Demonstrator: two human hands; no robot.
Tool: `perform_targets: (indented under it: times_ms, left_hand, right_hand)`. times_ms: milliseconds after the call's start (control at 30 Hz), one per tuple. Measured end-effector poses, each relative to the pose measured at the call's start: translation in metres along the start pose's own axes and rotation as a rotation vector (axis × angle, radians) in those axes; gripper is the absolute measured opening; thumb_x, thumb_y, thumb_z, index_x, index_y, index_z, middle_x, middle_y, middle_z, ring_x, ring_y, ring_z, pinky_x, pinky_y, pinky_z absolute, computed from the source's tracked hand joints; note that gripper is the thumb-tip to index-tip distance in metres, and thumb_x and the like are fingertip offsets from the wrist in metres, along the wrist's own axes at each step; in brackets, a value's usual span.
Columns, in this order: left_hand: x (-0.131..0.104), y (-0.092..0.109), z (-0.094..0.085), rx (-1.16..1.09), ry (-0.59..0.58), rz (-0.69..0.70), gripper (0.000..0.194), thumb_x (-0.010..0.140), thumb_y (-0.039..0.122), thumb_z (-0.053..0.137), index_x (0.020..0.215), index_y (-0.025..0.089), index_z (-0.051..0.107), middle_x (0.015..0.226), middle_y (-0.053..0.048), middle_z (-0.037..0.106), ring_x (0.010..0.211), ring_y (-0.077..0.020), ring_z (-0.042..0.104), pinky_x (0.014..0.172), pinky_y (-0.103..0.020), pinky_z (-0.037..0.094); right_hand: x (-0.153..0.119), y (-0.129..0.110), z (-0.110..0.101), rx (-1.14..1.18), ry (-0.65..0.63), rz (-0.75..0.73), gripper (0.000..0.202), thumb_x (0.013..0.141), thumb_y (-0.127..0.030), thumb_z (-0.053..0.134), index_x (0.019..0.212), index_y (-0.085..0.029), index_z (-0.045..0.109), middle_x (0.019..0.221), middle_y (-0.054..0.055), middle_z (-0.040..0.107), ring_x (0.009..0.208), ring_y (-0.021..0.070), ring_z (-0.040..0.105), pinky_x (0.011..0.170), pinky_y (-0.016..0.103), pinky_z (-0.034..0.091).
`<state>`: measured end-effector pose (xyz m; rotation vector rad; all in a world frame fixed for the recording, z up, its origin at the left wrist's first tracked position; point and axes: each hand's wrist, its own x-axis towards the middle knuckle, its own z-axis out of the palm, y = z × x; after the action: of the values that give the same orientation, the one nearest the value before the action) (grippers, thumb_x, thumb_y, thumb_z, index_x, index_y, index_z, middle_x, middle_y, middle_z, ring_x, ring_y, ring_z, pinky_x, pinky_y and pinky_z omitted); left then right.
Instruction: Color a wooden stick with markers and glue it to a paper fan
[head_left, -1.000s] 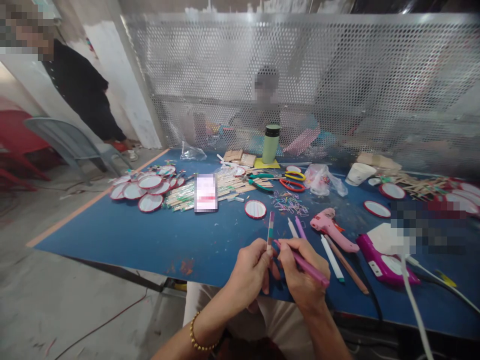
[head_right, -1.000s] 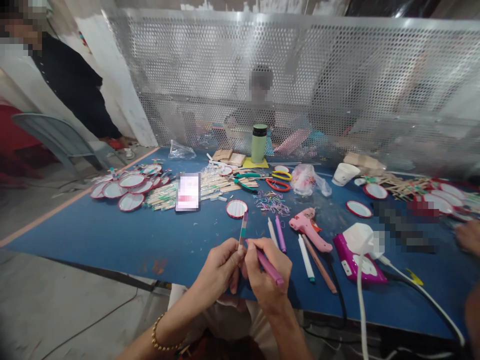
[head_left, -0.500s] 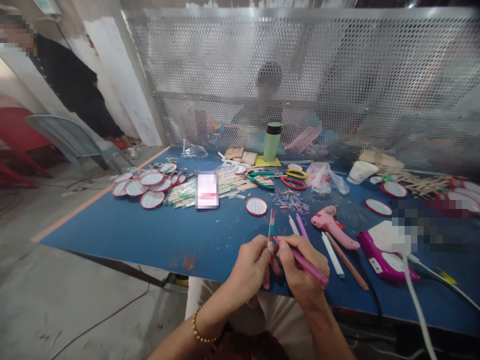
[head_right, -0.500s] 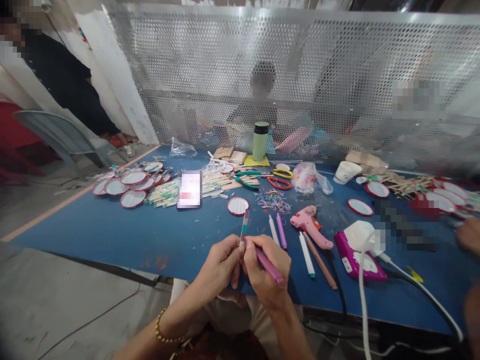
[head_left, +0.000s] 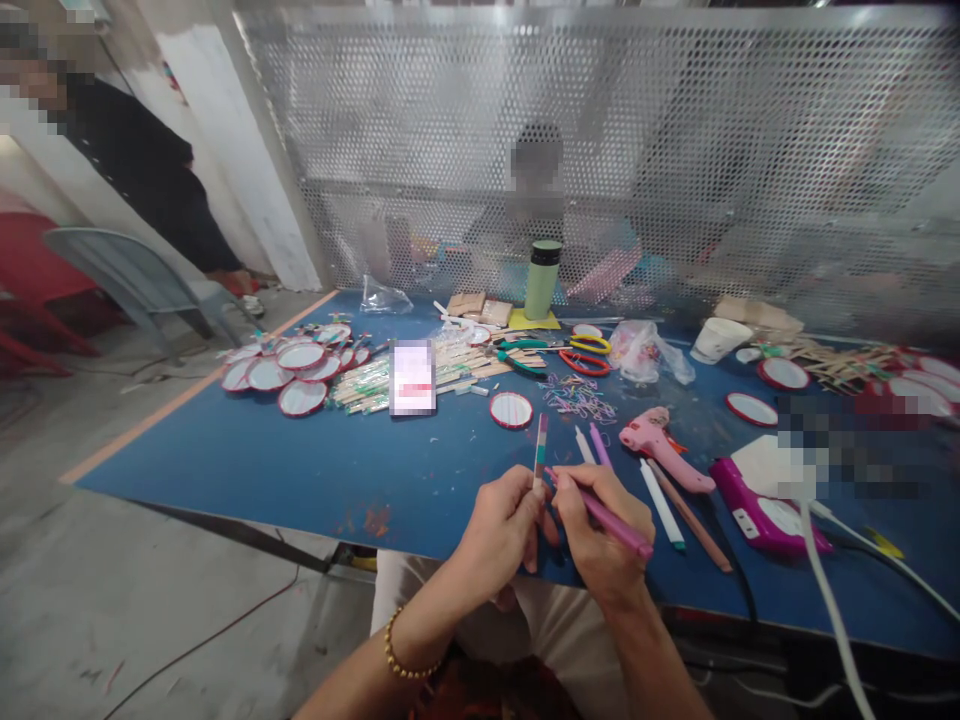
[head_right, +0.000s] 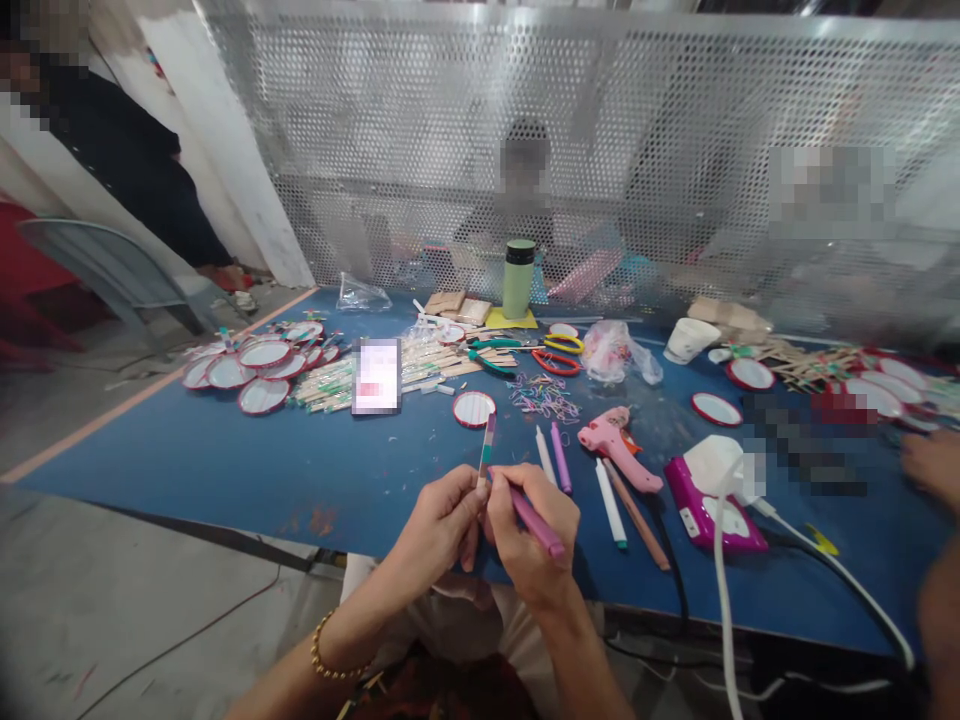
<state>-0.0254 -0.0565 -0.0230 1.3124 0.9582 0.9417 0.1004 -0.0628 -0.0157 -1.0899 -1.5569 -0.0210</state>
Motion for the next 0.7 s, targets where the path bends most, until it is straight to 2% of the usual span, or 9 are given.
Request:
perform_targets:
  times_ms: [700]
  left_hand:
    - [0.0003, 0.0019, 0.0004, 0.003, -0.001, 0.003, 0.041, 0.092, 0.059, 0.047, 0.076, 0.021, 0.045, 0.042, 0.009, 0.045, 0.031, -0.0073, 0.041, 0.036, -0.018, 0.029]
  right_hand:
    - [-0.0002, 0.0016, 0.0015, -0.036, 0.001, 0.022, 0.018, 0.092, -0.020, 0.056, 0.078, -0.020, 0.068, 0.065, 0.000, 0.072, 0.053, 0.0128, 0.067, 0.054, 0.021, 0.055]
